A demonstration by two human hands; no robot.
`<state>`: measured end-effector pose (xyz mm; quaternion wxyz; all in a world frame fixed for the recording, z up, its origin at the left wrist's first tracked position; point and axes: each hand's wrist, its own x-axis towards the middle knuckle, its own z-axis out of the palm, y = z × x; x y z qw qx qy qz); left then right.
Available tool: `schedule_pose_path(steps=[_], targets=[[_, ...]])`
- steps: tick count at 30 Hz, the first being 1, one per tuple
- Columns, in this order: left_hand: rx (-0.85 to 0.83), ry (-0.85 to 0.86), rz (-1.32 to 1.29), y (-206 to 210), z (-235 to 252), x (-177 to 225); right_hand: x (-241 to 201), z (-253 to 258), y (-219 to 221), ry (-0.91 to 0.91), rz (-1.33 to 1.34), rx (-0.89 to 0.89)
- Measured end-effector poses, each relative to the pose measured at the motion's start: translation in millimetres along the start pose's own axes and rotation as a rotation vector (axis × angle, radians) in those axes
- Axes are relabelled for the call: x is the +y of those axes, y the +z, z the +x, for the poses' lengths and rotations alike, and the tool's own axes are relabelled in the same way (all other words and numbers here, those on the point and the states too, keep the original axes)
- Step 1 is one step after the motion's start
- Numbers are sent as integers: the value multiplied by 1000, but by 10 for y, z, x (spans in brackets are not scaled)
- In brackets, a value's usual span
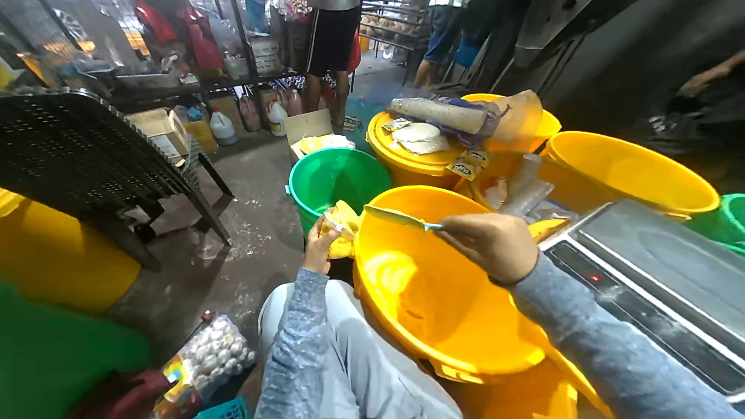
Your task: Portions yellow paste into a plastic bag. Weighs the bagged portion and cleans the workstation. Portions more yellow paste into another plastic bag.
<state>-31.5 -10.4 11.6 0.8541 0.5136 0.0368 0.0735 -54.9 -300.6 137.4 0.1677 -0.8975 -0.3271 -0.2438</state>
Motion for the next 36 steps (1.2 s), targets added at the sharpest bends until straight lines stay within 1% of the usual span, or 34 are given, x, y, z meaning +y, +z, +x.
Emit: schedule_pose_path(steps=[2,4,8,13,16,19,22,26,28,30,31,33,34,36], targets=[[-78,6,-5,13,-22,-23,-45,90,65,-73,-95,37],[-113,14,-1,45,-52,-31,-140,102,223,-156,-198,47],[-76,-10,2,49,-105,-5,-284,48,475,-309,-261,9],[-47,-50,-27,-8,-138,-24,-325,130,553,-470,-219,-112],[-22,-62,-36,-18,-136,-32,-315,241,530,-522,-182,-208],[-50,-52,-46,-45,-108,-39,-253,345,508,-538,-139,-291],[-109,-24,-49,-62,-89,-62,-206,348,464,-529,-125,-263],[-96,-43,-157,-33,-127,-53,-278,286,91,-427,-152,-173],[-130,-37,-257,-74,-149,-21,-202,284,-155,-309,-19,-137],[-197,-17,-333,-116,-182,-4,-20,310,-335,-145,197,-157],[-243,-4,-366,-128,-200,-12,79,322,-342,-57,316,-168],[-331,37,-377,-148,-219,-50,222,305,-216,119,543,-206],[-376,62,-367,-156,-214,-63,265,279,-127,182,622,-229],[-455,107,-345,-171,-184,-73,275,217,-6,254,693,-268]])
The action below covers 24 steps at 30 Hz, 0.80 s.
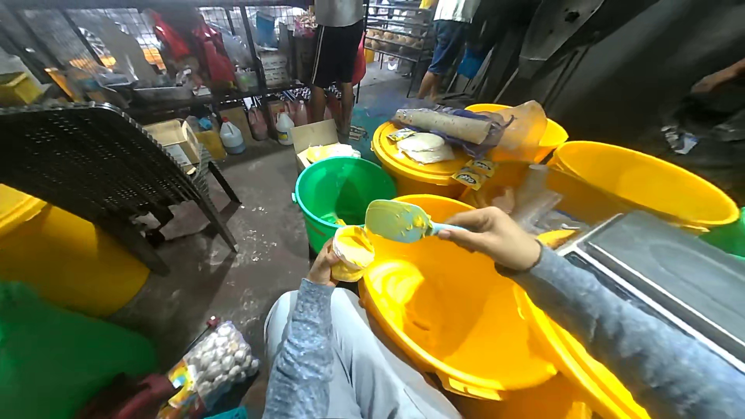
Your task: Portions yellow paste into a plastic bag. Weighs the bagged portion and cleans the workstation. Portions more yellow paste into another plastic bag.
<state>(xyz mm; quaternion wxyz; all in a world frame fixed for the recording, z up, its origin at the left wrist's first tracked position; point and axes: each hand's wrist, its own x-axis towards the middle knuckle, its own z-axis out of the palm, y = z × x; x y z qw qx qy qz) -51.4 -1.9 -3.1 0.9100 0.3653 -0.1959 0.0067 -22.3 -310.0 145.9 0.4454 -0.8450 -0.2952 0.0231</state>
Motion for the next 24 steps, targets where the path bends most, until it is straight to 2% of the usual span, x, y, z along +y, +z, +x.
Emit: schedule_pose_path(steps=[8,13,16,21,24], targets=[[65,-82,82,110,17,100,74,-82,154,101,-139,0],[-41,-119,128,61,61,96,97,-8,180,110,-237,-33],[-63,-182,172,56,77,102,133,69,192,-61,-394,-96],[50,-263,236,54,85,84,114,130,301,-552,-688,-74],[60,-265,237,27,87,90,118,151,128,-558,-587,-135]])
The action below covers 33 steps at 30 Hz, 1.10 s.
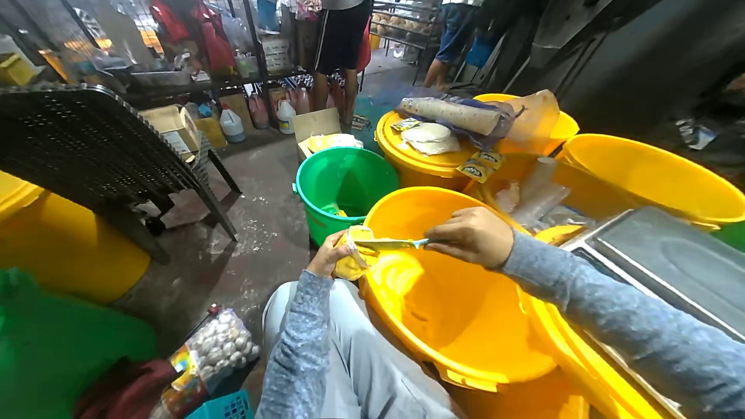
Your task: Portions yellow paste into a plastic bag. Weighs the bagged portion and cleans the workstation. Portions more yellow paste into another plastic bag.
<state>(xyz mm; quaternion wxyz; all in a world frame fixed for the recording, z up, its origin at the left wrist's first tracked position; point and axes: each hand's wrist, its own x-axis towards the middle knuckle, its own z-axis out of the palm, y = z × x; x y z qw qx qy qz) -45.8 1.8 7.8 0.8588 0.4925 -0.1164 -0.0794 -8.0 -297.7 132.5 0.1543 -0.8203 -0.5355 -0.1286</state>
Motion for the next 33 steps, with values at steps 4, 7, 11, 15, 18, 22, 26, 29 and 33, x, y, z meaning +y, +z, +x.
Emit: schedule_pose_path(steps=[4,7,11,15,18,22,26,29,33], targets=[[-28,32,-58,-52,16,1,113,-57,-165,165,133,34],[-49,23,-39,-35,15,4,140,-98,3,269,125,20],[43,5,-2,20,32,3,112,-196,259,409,288,-52],[55,-12,56,-4,60,-22,204,-274,300,588,728,-79],[47,-15,38,-26,79,-42,230,-285,159,662,1021,-57],[32,9,-22,34,99,-75,18,-207,100,755,1114,84],[136,15,-62,158,94,-113,-354,-248,625,728,702,299],[147,12,-55,149,73,-109,-439,-361,859,616,263,312],[86,-17,2,106,66,-119,-394,-395,786,329,-145,278]])
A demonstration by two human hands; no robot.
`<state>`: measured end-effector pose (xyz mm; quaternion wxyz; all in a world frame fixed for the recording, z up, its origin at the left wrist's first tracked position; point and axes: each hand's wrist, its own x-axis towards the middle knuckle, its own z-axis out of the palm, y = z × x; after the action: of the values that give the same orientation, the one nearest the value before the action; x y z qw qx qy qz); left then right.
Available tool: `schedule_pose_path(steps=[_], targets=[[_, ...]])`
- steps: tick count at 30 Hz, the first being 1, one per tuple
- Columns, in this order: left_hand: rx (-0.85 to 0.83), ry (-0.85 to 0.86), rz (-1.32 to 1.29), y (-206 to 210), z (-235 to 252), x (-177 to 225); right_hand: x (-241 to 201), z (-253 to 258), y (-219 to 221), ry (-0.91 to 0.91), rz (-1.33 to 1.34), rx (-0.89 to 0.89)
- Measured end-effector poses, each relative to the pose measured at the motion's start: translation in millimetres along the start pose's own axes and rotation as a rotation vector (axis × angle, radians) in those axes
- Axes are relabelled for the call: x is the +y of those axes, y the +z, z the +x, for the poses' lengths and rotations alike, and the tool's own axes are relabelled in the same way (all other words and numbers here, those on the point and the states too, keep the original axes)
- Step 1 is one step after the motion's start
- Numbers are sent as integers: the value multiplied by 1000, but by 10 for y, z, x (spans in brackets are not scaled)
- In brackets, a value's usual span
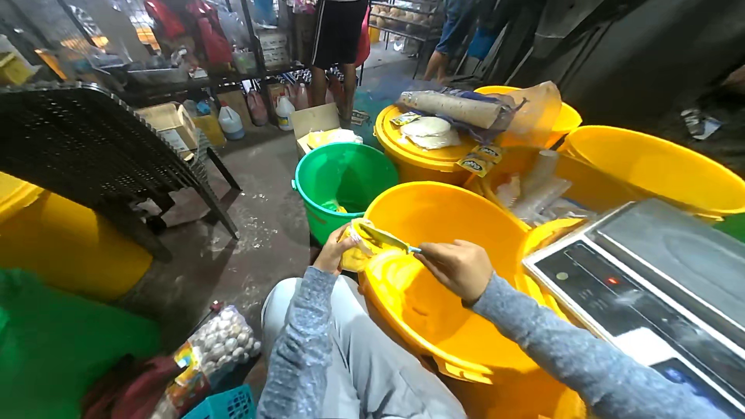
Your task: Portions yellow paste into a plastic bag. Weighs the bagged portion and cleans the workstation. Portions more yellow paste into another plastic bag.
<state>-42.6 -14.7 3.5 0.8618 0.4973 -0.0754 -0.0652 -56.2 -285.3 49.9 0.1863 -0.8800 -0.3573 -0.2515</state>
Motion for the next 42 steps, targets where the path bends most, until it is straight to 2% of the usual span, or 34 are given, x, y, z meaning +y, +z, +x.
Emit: schedule_pose_path(steps=[3,7,11,14,18,22,26,30,34,36,38,42], targets=[[3,-32,41,23,10,-8,4,89,-47,-198,-141,-44],[9,-97,104,12,14,0,-61,188,-93,-397,-208,-191],[-25,-156,238,1,49,15,-70,297,-129,-380,-228,-294],[-27,-220,258,65,26,41,-60,449,-225,-247,-134,-406],[74,-216,224,142,48,-1,-152,576,-351,-121,-107,-484],[76,-196,167,123,44,7,-245,686,-655,-40,-104,-484],[103,-207,12,58,-13,77,16,735,-1035,92,145,-405],[59,-146,-128,2,-30,74,152,478,-802,317,342,-389],[120,-102,-18,68,-22,80,3,114,-452,502,418,-332],[134,-72,77,67,-2,57,-51,-24,-345,608,620,-296],[142,-32,184,61,24,45,-117,-118,-282,787,936,-280],[123,-32,256,50,29,39,-138,-190,-263,1107,1455,-327]])
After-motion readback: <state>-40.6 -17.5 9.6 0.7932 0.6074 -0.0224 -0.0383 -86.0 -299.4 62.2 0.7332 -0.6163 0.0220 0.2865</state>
